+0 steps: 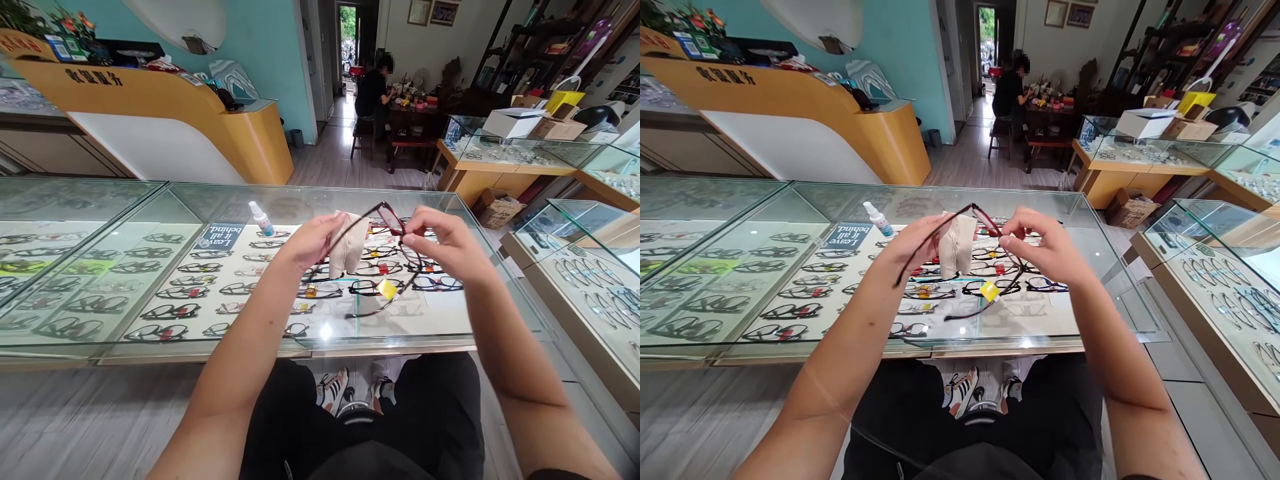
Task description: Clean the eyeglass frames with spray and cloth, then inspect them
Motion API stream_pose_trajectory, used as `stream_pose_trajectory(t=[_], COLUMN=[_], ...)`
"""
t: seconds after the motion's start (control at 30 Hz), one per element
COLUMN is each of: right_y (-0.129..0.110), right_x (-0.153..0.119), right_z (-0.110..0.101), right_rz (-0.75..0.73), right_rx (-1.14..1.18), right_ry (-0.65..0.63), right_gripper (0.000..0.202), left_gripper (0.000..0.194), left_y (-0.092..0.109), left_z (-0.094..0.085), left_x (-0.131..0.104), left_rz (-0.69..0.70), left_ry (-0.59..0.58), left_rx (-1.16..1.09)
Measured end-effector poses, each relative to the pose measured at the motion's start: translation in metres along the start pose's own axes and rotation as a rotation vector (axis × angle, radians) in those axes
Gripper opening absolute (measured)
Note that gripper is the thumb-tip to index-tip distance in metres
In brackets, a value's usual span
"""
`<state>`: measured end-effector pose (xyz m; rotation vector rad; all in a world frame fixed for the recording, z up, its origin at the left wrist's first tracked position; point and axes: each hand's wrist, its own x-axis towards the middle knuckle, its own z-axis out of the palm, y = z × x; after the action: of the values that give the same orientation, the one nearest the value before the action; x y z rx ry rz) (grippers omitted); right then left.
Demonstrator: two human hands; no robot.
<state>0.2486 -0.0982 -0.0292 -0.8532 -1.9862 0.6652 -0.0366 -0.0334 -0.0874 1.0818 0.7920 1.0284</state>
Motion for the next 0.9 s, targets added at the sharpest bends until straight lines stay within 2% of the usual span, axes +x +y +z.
stream_pose_trajectory(t=[0.1, 0.2, 0.27, 0.37, 0.57, 0.7, 0.8, 0.9], right_y=[-0.037, -0.070, -0.088, -0.104, -0.104, -0.100, -0.099, -0.101], right_x=[-0.003, -0.004, -0.002, 0.005, 0.018, 0.021, 0.027, 0.037], right_z=[-0.024, -0.040, -0.044, -0.039, -0.014, -0.003, 0.000, 0.002], right_rz=[-0.197, -0.313, -0.365, -0.411, -0.570, -0.648, -0.623, -0.551], right_rx=[-0.381, -0.699, -0.832, -0.918, -1.040, -1.139, -1.086, -0.958], right_ry=[-0.174, -0.234, -0.238, -0.286, -0.449, -0.498, -0.516, -0.471], right_gripper=[0.017, 0.019, 0.022, 0.028, 0.027, 0.028, 0.029, 0.029], left_gripper=[0.054, 0.053, 0.053, 0.053, 0.058, 0.061, 0.059, 0.058], left_y=[0.010, 0.018, 0.021, 0.023, 0.026, 0.028, 0.028, 0.028], left_z=[-0.003, 0.000, 0.003, 0.006, 0.007, 0.009, 0.011, 0.012], left_x=[-0.007, -0.015, -0.019, -0.024, -0.031, -0.035, -0.037, -0.036], left_rz=[-0.115, -0.128, -0.138, -0.179, -0.193, -0.209, -0.186, -0.139], left_ry=[-0.131, -0.262, -0.361, -0.493, -0.564, -0.691, -0.725, -0.698], left_rx=[0.089, 0.102, 0.097, 0.103, 0.135, 0.134, 0.136, 0.145])
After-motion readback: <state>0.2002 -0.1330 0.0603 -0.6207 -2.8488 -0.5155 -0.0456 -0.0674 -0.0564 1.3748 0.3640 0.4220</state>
